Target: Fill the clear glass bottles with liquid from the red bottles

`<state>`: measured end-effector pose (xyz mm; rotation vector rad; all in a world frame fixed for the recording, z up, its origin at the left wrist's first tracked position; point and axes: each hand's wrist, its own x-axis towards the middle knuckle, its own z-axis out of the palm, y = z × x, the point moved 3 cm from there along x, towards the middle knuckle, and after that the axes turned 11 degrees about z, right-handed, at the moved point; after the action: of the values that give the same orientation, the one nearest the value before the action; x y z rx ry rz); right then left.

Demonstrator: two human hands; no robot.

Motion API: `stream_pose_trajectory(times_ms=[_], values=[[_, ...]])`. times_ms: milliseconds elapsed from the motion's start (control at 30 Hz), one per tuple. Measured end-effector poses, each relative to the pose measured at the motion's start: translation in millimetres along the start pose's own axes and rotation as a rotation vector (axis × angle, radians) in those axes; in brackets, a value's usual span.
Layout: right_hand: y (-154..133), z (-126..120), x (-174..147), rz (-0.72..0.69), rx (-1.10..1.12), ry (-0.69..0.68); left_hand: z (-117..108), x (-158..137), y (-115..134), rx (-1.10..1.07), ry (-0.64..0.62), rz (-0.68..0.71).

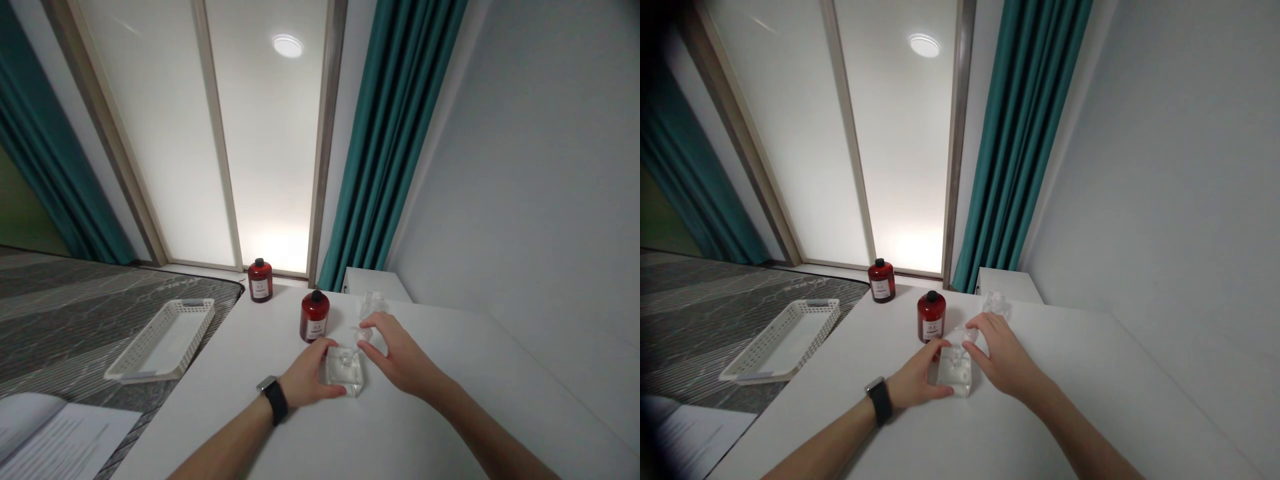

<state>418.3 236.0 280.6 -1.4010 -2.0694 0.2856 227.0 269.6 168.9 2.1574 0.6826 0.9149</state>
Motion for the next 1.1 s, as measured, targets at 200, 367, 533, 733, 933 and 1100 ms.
stream_pose_trajectory(times_ms=[200,367,533,733,933,1100], values=[[1,1,-1,-0.065,-0.019,0.06,1,0,-2,0.004,0.003,0.006],[6,4,0,-0.045,-0.018,0.115,1,-1,-2,0.008,0.009,0.003],[9,5,-2,-0.024,-0.001,0.161,0,-1,0,0.014,-0.003,-0.013],[11,4,-5,-0.018,0.007,0.203,0,0,1,0.001,-0.002,-0.006],[13,6,-6,-0.024,0.011,0.215,-1,0,2,0.01,-0.003,-0.017],[15,9,-6,-0.007,0.031,0.226,-1,0,3,0.018,-0.003,-0.024]])
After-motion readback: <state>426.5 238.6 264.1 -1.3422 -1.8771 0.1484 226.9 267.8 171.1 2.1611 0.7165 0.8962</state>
